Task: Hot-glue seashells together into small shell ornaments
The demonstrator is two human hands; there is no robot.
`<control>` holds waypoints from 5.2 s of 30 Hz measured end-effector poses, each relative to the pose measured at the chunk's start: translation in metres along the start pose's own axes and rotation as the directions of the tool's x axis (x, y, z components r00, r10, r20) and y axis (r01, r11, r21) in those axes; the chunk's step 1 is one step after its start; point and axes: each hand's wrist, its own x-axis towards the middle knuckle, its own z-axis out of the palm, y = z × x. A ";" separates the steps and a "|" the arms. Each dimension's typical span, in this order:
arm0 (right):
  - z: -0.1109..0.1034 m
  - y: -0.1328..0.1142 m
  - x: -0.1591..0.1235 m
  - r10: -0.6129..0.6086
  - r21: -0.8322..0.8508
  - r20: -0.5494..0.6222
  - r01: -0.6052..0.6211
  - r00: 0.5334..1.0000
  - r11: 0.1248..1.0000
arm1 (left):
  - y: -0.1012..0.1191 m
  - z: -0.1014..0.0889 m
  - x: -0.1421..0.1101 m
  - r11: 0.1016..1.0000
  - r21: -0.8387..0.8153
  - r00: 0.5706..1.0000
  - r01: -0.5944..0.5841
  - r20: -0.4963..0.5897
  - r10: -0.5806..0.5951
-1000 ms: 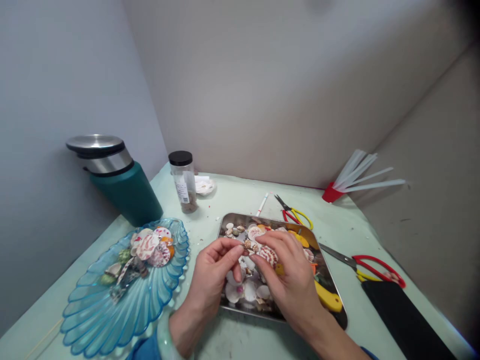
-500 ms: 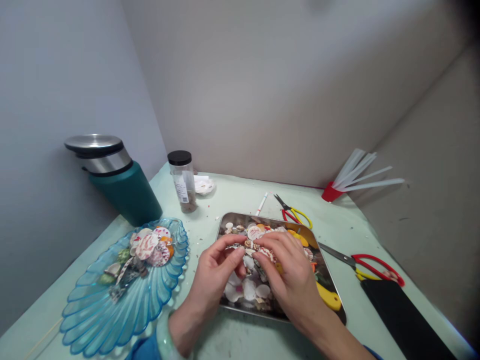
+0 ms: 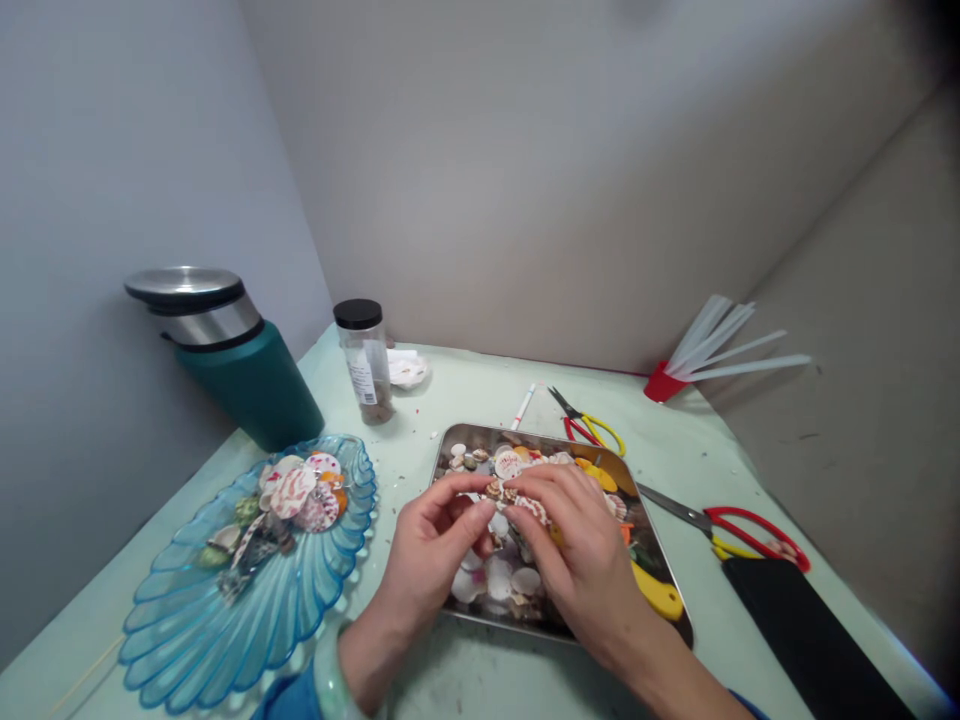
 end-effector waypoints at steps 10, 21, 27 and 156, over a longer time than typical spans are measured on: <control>-0.001 -0.002 -0.002 -0.015 0.027 0.002 0.015 1.000 1.000 | -0.003 -0.002 -0.002 1.000 0.005 0.999 -0.021 0.024 0.021; 0.001 -0.004 -0.001 -0.009 0.041 0.008 0.009 1.000 0.999 | -0.001 -0.002 -0.001 1.000 0.012 0.999 -0.026 0.032 0.026; 0.000 -0.005 -0.002 0.001 0.035 0.018 -0.002 1.000 0.999 | -0.002 -0.002 -0.002 0.999 0.013 0.998 -0.046 0.048 0.045; 0.004 -0.014 -0.007 0.313 0.138 0.140 -0.331 0.939 0.933 | -0.007 -0.005 0.000 0.919 0.260 0.952 -0.297 0.151 0.265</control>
